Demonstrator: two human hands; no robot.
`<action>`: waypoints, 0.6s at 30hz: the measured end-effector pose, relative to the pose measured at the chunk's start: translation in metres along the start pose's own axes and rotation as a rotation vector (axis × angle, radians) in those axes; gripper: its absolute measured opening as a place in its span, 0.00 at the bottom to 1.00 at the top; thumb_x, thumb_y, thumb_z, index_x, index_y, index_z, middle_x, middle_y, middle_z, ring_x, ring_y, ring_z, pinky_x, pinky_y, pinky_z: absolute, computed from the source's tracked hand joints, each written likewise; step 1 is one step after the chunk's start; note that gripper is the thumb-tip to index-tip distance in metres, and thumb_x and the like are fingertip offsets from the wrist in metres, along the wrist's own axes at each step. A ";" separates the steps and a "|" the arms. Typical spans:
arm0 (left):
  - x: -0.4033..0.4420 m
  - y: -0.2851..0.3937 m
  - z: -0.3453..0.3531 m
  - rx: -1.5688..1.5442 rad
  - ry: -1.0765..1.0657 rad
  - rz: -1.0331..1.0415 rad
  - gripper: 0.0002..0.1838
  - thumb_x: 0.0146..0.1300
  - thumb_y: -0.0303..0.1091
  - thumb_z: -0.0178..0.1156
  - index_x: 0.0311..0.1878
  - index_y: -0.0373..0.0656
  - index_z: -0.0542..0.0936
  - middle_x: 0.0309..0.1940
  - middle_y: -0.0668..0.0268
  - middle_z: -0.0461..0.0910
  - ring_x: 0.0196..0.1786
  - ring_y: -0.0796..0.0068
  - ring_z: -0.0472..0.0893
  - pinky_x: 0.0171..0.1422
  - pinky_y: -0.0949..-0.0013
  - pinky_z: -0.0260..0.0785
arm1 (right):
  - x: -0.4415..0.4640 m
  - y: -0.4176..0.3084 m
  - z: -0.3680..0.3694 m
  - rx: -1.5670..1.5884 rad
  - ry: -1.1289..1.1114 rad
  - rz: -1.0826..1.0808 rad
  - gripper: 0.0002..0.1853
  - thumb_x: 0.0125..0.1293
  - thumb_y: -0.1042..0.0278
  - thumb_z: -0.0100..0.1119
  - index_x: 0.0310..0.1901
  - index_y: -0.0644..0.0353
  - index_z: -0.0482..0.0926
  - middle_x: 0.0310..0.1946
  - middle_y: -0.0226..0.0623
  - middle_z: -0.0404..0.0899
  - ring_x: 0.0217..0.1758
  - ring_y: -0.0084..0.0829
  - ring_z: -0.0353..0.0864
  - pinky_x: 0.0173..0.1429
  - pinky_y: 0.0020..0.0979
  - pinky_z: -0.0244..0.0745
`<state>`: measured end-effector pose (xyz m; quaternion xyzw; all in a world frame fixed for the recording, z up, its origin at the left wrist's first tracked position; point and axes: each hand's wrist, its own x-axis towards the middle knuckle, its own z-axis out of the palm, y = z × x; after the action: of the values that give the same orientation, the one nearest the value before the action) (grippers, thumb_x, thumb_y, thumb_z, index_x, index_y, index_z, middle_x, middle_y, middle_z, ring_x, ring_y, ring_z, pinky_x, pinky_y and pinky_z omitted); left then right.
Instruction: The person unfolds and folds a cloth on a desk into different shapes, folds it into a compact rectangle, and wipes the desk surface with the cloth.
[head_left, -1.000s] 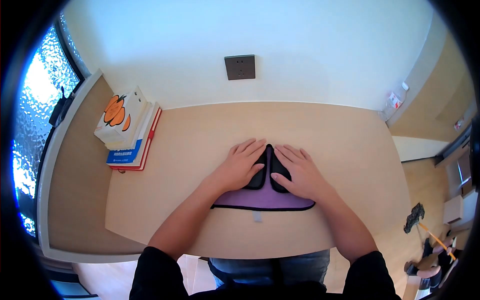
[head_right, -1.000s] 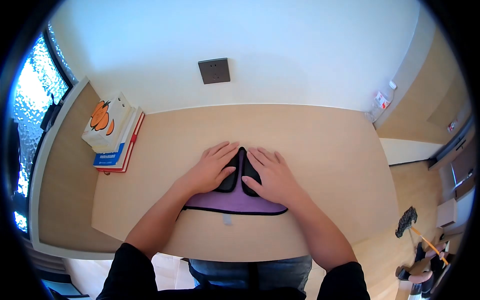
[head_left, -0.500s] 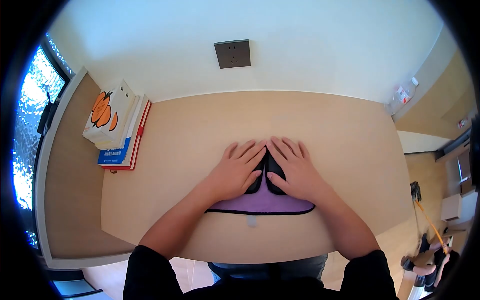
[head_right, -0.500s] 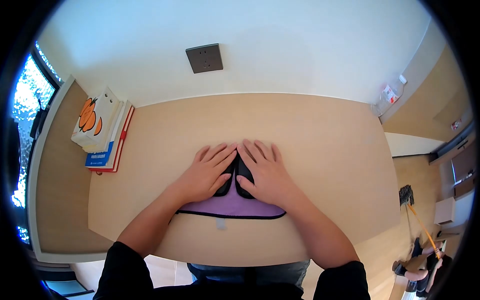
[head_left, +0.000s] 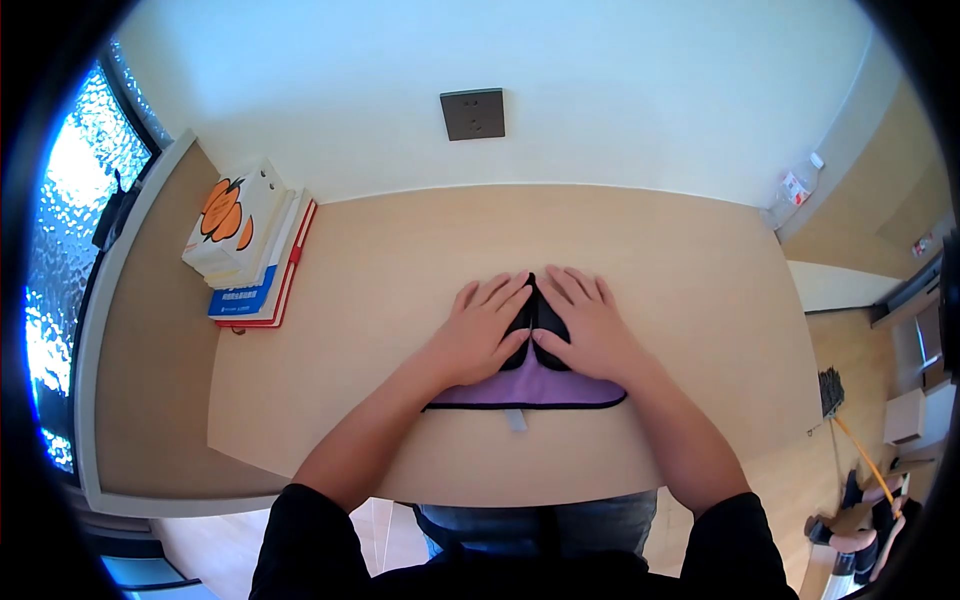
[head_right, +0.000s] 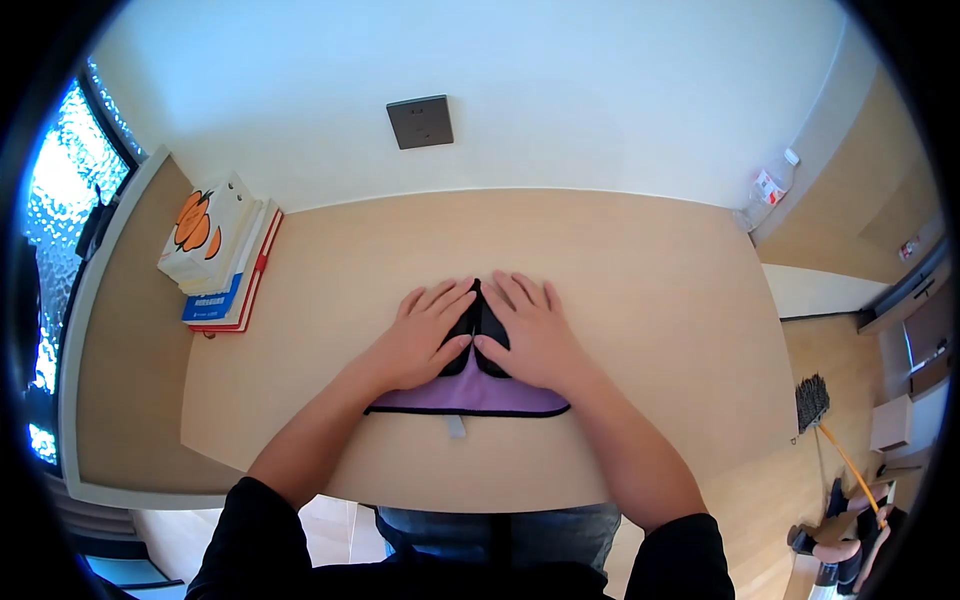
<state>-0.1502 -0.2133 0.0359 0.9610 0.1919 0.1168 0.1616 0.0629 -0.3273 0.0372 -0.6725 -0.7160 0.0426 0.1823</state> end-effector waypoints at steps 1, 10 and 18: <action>-0.004 0.002 -0.007 -0.030 0.020 -0.035 0.34 0.80 0.43 0.57 0.83 0.38 0.66 0.86 0.56 0.62 0.88 0.51 0.58 0.90 0.44 0.46 | -0.002 0.005 -0.005 0.060 0.014 0.000 0.39 0.74 0.45 0.63 0.79 0.63 0.70 0.82 0.53 0.65 0.86 0.54 0.60 0.88 0.57 0.53; -0.068 -0.012 -0.067 -0.405 0.074 -0.354 0.14 0.73 0.29 0.68 0.60 0.37 0.86 0.51 0.55 0.85 0.54 0.52 0.86 0.61 0.59 0.79 | -0.044 0.031 -0.094 0.359 -0.194 0.445 0.19 0.71 0.61 0.73 0.54 0.66 0.81 0.51 0.48 0.85 0.50 0.42 0.87 0.56 0.42 0.84; -0.058 0.025 -0.036 -0.264 0.148 0.089 0.19 0.67 0.31 0.75 0.61 0.42 0.87 0.62 0.57 0.81 0.66 0.52 0.80 0.70 0.56 0.74 | -0.038 0.002 -0.054 0.219 -0.048 -0.064 0.21 0.64 0.67 0.78 0.57 0.62 0.83 0.54 0.41 0.82 0.60 0.42 0.82 0.61 0.42 0.81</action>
<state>-0.2045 -0.2489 0.0687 0.9277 0.1435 0.2186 0.2664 0.0831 -0.3745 0.0788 -0.6239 -0.7325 0.1307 0.2390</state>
